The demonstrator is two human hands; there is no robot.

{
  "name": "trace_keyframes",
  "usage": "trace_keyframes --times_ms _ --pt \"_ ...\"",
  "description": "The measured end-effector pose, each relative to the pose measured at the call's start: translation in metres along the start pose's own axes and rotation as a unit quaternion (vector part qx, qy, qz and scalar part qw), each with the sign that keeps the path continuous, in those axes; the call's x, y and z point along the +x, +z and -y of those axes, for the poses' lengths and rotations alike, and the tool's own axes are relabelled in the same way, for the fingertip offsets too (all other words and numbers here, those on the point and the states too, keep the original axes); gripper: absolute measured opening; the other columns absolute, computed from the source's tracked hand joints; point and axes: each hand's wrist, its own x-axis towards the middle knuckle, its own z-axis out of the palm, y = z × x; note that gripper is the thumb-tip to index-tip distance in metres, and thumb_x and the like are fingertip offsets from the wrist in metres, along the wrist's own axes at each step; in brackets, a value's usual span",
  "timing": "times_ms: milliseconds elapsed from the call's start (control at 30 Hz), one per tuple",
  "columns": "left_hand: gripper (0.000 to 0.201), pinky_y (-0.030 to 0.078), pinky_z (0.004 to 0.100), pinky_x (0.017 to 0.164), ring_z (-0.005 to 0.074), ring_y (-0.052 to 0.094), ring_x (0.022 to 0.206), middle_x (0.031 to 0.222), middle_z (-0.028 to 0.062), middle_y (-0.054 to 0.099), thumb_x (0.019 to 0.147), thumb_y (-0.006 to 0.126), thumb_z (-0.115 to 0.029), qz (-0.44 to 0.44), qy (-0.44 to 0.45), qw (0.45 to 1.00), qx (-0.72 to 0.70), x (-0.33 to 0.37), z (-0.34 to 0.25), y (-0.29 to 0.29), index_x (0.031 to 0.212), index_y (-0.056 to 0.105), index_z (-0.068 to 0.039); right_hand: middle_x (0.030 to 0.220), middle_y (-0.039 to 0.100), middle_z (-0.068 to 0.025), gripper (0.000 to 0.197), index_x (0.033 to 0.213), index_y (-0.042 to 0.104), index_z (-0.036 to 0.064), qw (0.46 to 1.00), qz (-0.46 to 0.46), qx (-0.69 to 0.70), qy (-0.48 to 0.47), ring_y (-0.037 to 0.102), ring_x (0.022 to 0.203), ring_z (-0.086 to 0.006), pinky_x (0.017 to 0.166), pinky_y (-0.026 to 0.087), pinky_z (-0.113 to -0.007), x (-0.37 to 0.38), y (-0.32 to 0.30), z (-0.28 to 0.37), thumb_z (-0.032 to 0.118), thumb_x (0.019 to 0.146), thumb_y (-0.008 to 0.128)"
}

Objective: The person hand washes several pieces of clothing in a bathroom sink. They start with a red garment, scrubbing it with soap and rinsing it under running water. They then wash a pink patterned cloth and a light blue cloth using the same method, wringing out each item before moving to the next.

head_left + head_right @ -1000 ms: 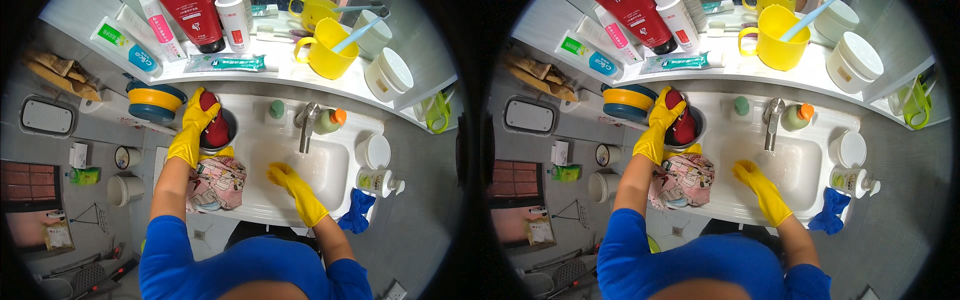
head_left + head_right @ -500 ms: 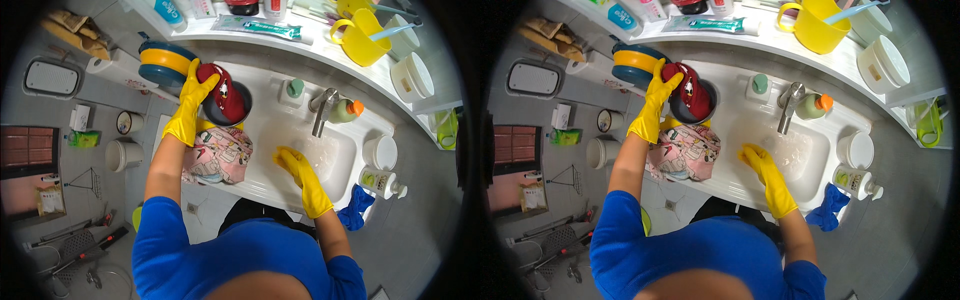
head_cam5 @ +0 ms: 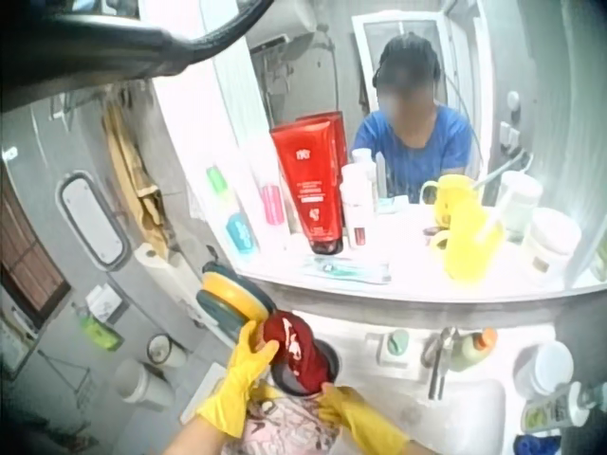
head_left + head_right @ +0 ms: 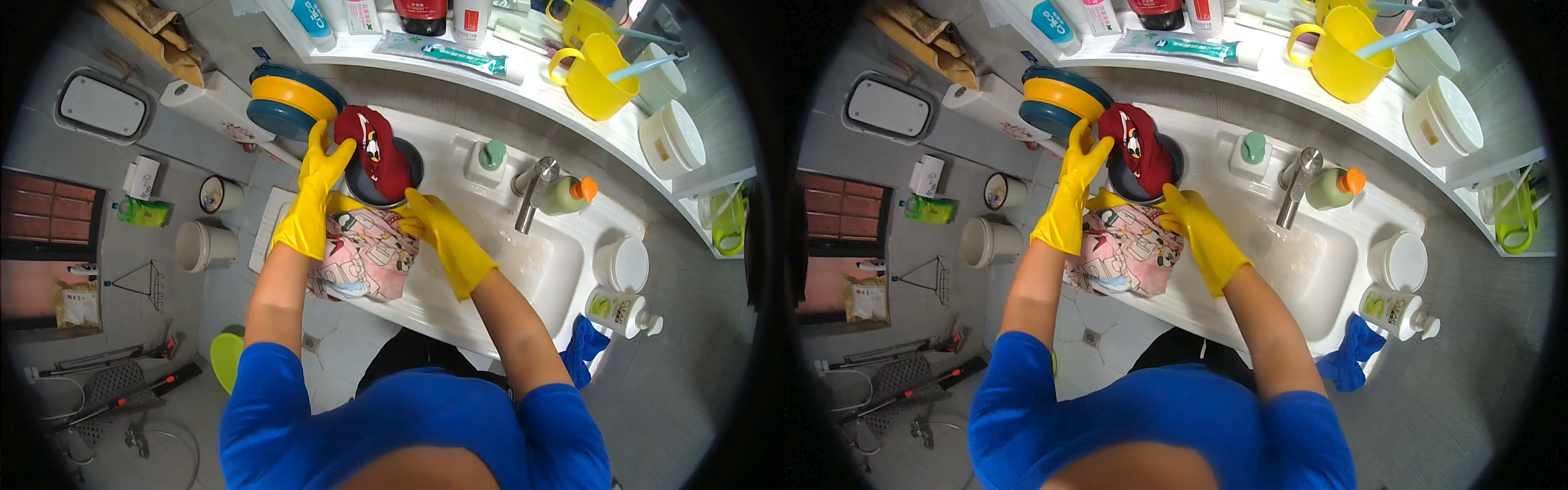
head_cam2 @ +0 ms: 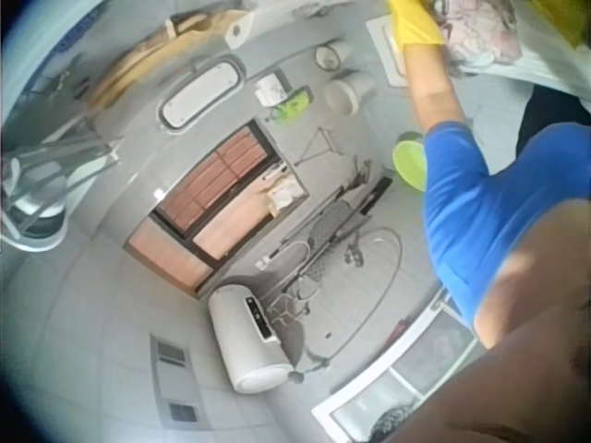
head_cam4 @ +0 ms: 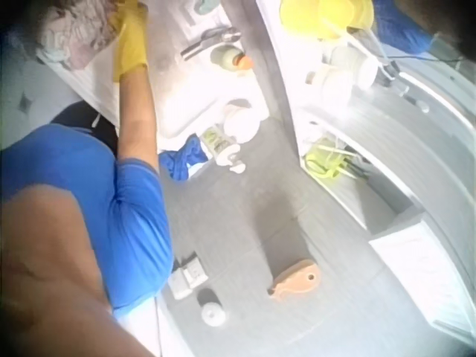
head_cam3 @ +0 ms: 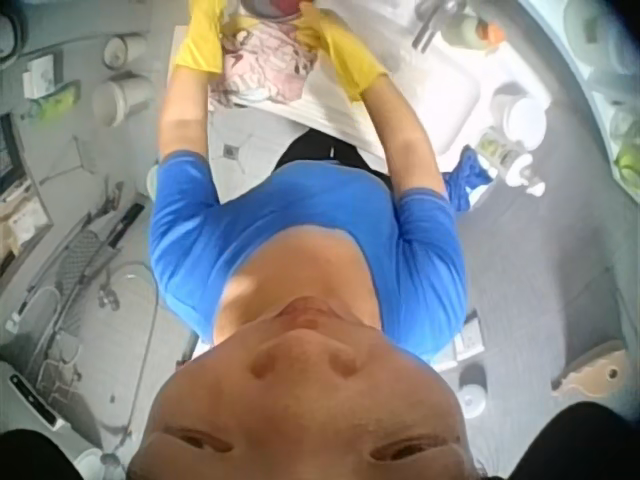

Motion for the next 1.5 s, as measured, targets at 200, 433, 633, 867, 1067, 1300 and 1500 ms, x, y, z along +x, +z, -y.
trace_keyframes --times_ms 200,433,633,867,1067,1300,1500 --pt "0.071 0.042 0.0360 0.103 0.0274 0.055 0.125 0.135 0.0167 0.057 0.084 0.072 -0.031 0.033 -0.029 0.999 -0.014 -0.048 0.013 -0.012 0.146 0.041 -0.013 0.097 0.067 -0.0212 0.044 0.117 0.053 -0.0062 0.987 -0.128 -0.095 0.006 0.069 0.075 -0.0278 0.066 0.058 -0.036 0.083 0.013 -0.015 0.032 0.096 0.058" --pt "0.048 0.048 0.0291 0.092 0.0199 0.062 0.110 0.122 0.0102 0.064 0.093 0.064 -0.020 0.165 -0.031 0.980 -0.102 -0.089 0.047 -0.020 0.137 0.049 -0.009 0.084 0.066 -0.0204 0.039 0.114 0.050 -0.0074 0.943 -0.141 -0.282 -0.109 0.069 0.063 -0.0276 0.057 0.059 -0.035 0.107 -0.018 0.002 0.027 0.096 0.056" --pt "0.049 0.043 0.0309 0.103 0.0199 0.058 0.119 0.130 0.0112 0.059 0.093 0.064 -0.013 0.135 -0.058 0.988 -0.039 -0.120 -0.013 -0.053 0.138 0.048 -0.004 0.084 0.066 -0.0214 0.050 0.118 0.050 -0.0070 0.946 -0.136 -0.286 -0.075 0.067 0.058 -0.0263 0.052 0.057 -0.034 0.114 -0.035 0.010 0.034 0.093 0.061" --pt "0.074 0.029 0.0472 0.113 0.0410 0.043 0.132 0.140 0.0192 0.051 0.070 0.080 -0.031 0.227 0.216 0.913 0.263 -0.189 -0.050 -0.049 0.137 0.053 -0.010 0.086 0.066 -0.0196 0.085 0.144 0.034 -0.0088 0.945 -0.144 -0.287 -0.065 0.067 0.060 -0.0241 0.054 0.057 -0.033 0.095 -0.021 0.018 0.045 0.087 0.069" --pt "0.085 0.019 0.0536 0.117 0.0410 0.028 0.143 0.153 0.0187 0.035 0.070 0.078 -0.037 0.276 0.186 0.901 0.277 -0.206 -0.033 -0.020 0.145 0.044 -0.014 0.087 0.066 -0.0195 0.086 0.142 0.034 -0.0103 0.924 -0.145 -0.346 -0.078 0.066 0.060 -0.0238 0.055 0.056 -0.032 0.112 -0.030 0.006 0.046 0.087 0.068" --pt "0.068 0.016 0.0594 0.116 0.0410 0.029 0.143 0.152 0.0166 0.039 0.069 0.078 -0.029 0.298 0.216 0.856 0.364 -0.215 -0.037 -0.014 0.133 0.057 -0.018 0.101 0.067 -0.0243 0.076 0.137 0.044 -0.0091 0.860 -0.234 -0.424 -0.162 0.067 0.085 -0.0304 0.076 0.054 -0.036 0.083 -0.036 0.013 0.046 0.089 0.065" --pt "0.042 0.028 0.0468 0.115 0.0341 0.038 0.140 0.142 0.0130 0.053 0.077 0.069 -0.002 0.234 0.172 0.953 0.089 -0.202 0.001 -0.027 0.117 0.064 -0.013 0.116 0.066 -0.0231 0.063 0.136 0.048 -0.0056 0.934 -0.125 -0.268 -0.199 0.065 0.105 -0.0292 0.089 0.051 -0.035 -0.024 -0.057 0.003 0.040 0.094 0.061"
